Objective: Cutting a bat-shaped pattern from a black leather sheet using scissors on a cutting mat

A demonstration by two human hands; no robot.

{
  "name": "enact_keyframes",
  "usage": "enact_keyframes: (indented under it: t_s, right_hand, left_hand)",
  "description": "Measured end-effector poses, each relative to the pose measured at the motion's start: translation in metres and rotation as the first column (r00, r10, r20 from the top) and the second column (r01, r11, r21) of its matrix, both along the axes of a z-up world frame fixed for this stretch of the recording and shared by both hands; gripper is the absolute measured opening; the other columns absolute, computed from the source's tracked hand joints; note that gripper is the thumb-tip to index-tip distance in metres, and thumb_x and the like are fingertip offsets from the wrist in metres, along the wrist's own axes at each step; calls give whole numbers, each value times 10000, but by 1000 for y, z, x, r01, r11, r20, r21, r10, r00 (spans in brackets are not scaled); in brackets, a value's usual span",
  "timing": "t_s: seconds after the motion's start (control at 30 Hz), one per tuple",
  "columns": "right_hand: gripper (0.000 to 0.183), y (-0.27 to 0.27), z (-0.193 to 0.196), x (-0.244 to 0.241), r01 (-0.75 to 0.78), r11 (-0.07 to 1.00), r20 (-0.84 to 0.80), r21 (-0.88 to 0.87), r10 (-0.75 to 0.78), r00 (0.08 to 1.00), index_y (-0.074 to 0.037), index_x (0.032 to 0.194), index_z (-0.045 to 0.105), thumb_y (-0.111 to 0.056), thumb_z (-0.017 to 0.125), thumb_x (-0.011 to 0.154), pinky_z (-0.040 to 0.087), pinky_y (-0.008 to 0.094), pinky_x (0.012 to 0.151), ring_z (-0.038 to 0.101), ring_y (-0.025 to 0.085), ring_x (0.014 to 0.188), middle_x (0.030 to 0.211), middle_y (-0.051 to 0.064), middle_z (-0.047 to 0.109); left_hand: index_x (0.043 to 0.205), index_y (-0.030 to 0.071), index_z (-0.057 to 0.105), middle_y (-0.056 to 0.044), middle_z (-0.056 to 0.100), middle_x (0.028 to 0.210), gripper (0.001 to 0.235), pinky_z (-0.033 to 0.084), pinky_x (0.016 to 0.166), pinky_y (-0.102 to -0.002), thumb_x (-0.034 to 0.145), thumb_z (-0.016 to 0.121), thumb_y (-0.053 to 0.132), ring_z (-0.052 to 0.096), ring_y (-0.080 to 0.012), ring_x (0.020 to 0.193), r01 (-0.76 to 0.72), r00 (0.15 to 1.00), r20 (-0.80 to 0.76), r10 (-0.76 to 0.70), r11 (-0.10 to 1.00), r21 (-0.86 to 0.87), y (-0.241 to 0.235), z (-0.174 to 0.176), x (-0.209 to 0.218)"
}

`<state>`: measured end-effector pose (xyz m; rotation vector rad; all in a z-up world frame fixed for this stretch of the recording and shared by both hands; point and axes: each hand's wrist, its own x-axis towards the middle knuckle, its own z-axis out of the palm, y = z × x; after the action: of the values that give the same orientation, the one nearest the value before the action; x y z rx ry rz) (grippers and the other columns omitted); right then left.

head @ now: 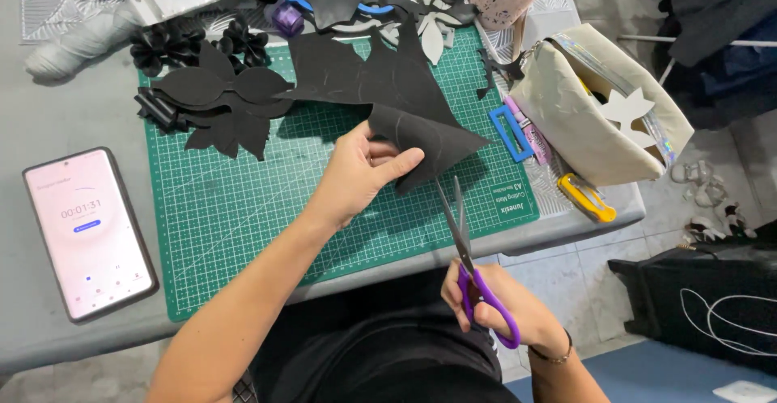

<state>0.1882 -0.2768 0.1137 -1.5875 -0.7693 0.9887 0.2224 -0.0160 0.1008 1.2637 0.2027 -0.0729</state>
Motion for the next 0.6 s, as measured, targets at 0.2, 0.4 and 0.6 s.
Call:
enact_keyframes:
  t_s: [0.2, 0.4, 0.6]
  right_hand:
    - [722, 3, 0, 2, 106, 994, 111, 6, -107, 988, -129, 862, 490, -849, 460, 887, 396, 253, 555, 527, 94, 556, 645, -12, 568]
    - [697, 6, 3, 9, 39, 998, 287, -39, -26, 958, -155, 850, 472, -844, 385, 901, 389, 272, 573, 472, 103, 522, 618, -59, 605]
    - [668, -8, -25, 19, 33, 999, 258, 42, -43, 965, -138, 891, 576, -804, 596, 838, 505, 292, 534, 627, 143, 523, 595, -7, 691]
  left_hand:
    - [1141, 56, 655, -101, 787, 1121, 373, 621, 866, -306, 822, 759, 217, 767, -191, 1007, 120, 991, -60, -118, 992, 29, -15, 1, -10]
    - [1167, 108, 629, -54, 793, 992, 405, 641, 725, -261, 819, 767, 262, 790, -146, 836, 92, 994, 26, -102, 962, 259, -25, 23, -27]
    - [1135, -9, 632, -196, 758, 955, 365, 664, 731, -324, 848, 811, 130, 774, -192, 828, 55, 993, 96, -64, 994, 92, -29, 23, -37]
